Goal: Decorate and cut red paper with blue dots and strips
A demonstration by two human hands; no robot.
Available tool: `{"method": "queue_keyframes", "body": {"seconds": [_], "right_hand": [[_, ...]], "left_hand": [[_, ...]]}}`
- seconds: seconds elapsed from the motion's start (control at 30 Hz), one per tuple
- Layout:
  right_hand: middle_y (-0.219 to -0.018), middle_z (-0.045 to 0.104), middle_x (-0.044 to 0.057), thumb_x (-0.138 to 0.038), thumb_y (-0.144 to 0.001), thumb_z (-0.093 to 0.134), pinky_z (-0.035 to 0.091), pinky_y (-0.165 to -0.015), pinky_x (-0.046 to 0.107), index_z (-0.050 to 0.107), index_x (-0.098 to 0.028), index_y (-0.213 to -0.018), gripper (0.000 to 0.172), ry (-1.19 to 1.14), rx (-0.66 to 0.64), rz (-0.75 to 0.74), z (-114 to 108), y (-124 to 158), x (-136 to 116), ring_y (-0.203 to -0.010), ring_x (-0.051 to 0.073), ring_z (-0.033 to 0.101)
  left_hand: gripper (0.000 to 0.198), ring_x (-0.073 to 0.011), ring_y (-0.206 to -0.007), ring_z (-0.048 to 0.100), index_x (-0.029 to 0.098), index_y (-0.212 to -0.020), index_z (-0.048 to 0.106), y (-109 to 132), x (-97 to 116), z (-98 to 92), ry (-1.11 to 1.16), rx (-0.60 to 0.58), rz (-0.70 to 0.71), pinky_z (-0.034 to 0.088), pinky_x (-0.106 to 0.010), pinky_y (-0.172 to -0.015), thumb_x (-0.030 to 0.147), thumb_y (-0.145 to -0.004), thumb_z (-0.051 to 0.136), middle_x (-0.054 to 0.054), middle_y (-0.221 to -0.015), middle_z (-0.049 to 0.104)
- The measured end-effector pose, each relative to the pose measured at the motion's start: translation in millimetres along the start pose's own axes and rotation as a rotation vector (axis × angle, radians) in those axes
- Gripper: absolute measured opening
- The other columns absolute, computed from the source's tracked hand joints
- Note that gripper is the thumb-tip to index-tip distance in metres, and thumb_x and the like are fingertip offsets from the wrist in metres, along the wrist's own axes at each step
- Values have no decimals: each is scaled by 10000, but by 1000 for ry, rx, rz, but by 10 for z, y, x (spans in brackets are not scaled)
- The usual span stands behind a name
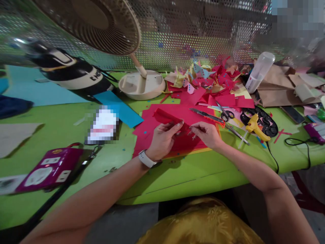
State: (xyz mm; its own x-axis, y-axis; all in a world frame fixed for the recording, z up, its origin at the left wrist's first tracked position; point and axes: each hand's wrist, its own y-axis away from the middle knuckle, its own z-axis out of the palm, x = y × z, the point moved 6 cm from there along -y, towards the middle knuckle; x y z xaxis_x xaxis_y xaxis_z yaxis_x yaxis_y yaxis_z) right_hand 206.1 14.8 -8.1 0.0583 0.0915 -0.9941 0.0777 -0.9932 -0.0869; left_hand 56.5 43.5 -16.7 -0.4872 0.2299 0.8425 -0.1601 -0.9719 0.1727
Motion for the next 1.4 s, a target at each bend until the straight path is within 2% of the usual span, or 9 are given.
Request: {"method": "queue_keyframes", "body": {"seconds": [0.27,0.43,0.6,0.77,0.93,1.03,1.17,1.27,1.4], "right_hand": [[-700,682,5,-525,-810,659,539,-568,253,666,-199,-842,328,45,13,-10,-1,11,-18,-547,105,617],[-674,662,4,-493,-831,636,523,-559,239,669,-185,-831,310,99,21,-22,-24,20,-1,-566,108,622],[-733,713,25,-409,-834,609,546,-629,261,696,-183,-830,242,151,37,-49,-40,28,17,-638,128,657],[-737,721,16,-299,-812,559,538,-660,269,705,-202,-799,176,243,76,-103,-50,58,-51,-665,138,658],[-744,712,5,-295,-810,547,530,-671,270,701,-210,-795,176,259,64,-96,-38,72,-77,-689,141,652],[-704,691,10,-370,-851,535,527,-639,269,691,-199,-745,254,168,51,-25,-66,46,-43,-662,140,637],[-706,698,21,-494,-876,555,559,-649,277,703,-202,-793,338,19,84,33,-141,3,-39,-661,141,659],[-728,697,0,-518,-812,669,581,-652,276,704,-212,-918,325,-82,67,14,-133,-5,-68,-639,126,661],[-788,698,-10,-488,-760,755,590,-681,258,683,-224,-1012,372,-186,-34,-6,-38,15,-87,-657,101,655]], "left_hand": [[236,-151,-627,675,179,-763,785,46,43,-16,-181,-18,83,572,-267,-632,345,-628,884,-8,-708,749],[125,-209,-778,721,235,-774,798,95,142,16,-335,-54,275,587,-332,-799,290,-674,849,-21,-817,779],[166,-218,-850,726,288,-872,809,198,297,85,-500,-226,522,574,-349,-853,240,-713,817,-42,-895,789],[229,-236,-942,730,323,-962,795,280,338,112,-678,-398,580,558,-369,-909,222,-757,775,-46,-1015,784],[196,-251,-998,723,325,-889,802,252,281,88,-698,-407,475,522,-381,-986,222,-722,804,-45,-987,788],[191,-245,-964,720,307,-862,803,194,267,77,-592,-318,405,527,-390,-982,247,-684,842,-45,-962,786],[100,-226,-811,716,247,-774,793,78,261,31,-422,-119,308,585,-365,-814,318,-710,825,-27,-821,774],[182,-175,-656,684,199,-755,782,8,191,10,-263,-72,157,571,-286,-638,347,-675,851,-15,-722,749],[305,-149,-632,676,195,-773,774,-3,108,30,-49,-80,1,548,-246,-580,343,-550,921,-14,-745,755]]}}
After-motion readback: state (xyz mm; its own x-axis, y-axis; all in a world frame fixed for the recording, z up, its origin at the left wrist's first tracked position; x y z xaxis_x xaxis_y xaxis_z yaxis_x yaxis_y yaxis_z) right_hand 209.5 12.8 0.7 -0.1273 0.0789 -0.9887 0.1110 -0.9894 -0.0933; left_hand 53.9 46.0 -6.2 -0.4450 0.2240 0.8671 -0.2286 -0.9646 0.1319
